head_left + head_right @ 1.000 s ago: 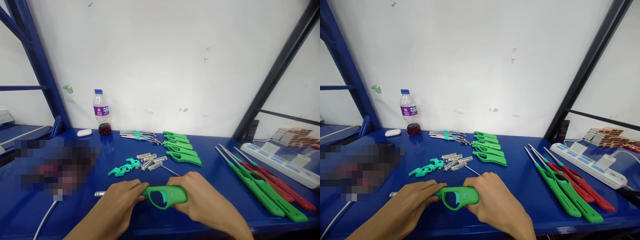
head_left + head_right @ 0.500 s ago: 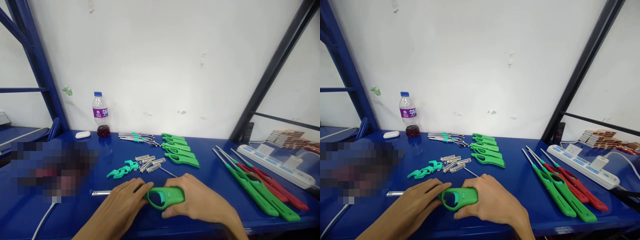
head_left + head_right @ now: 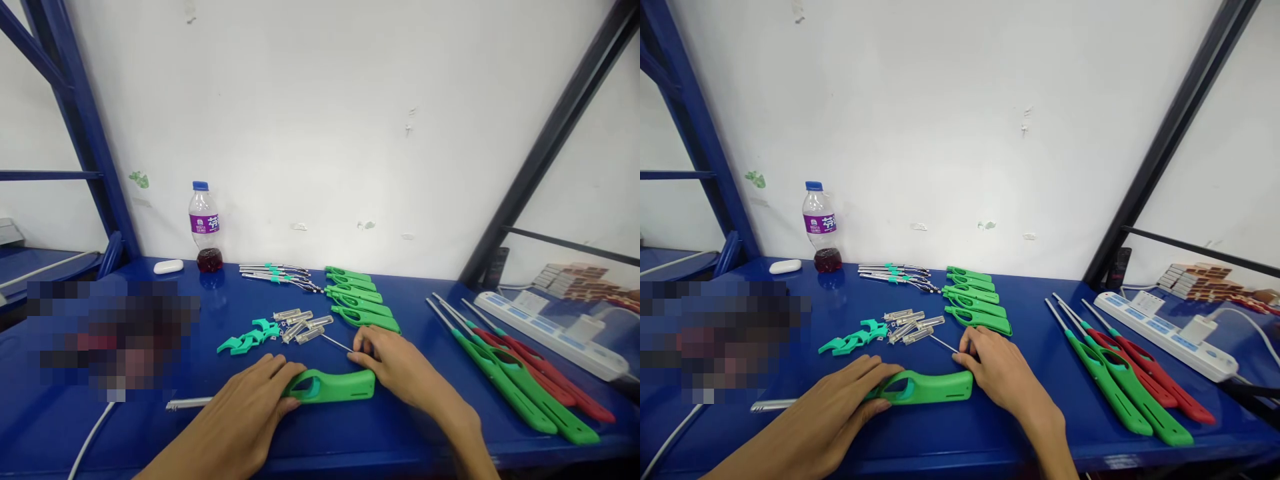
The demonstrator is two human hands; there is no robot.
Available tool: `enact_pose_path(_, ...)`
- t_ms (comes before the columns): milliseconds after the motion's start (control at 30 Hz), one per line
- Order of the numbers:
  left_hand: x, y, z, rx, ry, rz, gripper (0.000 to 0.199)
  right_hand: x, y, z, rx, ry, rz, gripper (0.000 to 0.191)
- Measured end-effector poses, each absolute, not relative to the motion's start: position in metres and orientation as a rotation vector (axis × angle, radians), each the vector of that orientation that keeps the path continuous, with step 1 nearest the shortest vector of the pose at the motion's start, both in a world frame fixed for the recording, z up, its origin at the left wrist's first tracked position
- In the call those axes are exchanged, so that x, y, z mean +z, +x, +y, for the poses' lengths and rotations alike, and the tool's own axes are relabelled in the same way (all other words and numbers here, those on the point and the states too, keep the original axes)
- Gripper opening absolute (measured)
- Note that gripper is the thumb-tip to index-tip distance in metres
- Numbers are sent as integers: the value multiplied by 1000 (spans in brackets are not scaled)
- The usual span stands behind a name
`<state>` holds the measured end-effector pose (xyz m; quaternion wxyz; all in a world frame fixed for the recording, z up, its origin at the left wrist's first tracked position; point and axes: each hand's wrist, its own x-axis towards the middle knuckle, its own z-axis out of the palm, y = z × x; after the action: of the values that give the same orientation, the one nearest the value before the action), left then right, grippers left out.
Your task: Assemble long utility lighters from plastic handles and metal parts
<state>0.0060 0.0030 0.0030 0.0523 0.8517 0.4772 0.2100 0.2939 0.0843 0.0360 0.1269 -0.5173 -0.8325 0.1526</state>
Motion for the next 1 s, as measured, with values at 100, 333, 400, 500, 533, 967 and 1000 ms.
enact_pose_path(100, 2, 7, 1, 594, 2582, 1526, 52, 38, 297, 81, 414, -1471, -2437, 17)
enact_pose_path(333, 9, 18, 0, 582, 2578, 1500, 37, 55, 279, 66, 544, -1211, -2252, 22)
enact_pose_path(400, 7, 19, 1, 572, 2603, 1501, 37, 62, 261, 70, 489, -1166, -2318, 25)
enact_pose_path(500, 1, 16, 2, 596, 2628, 1491, 42, 75, 230, 91, 376, -1126, -2541, 29)
enact_pose_path(533, 0, 15, 3, 616, 2632, 1489, 45, 78, 220, 101, 376, -1104, -2573, 28)
enact_pose_path(967, 28, 26, 6, 410, 2525, 1473, 48, 66, 187, 148, 369, -1126, -2762, 14)
enact_pose_path(1000, 28, 26, 6, 386, 2514, 1482, 47, 67, 189, 147, 369, -1136, -2762, 13)
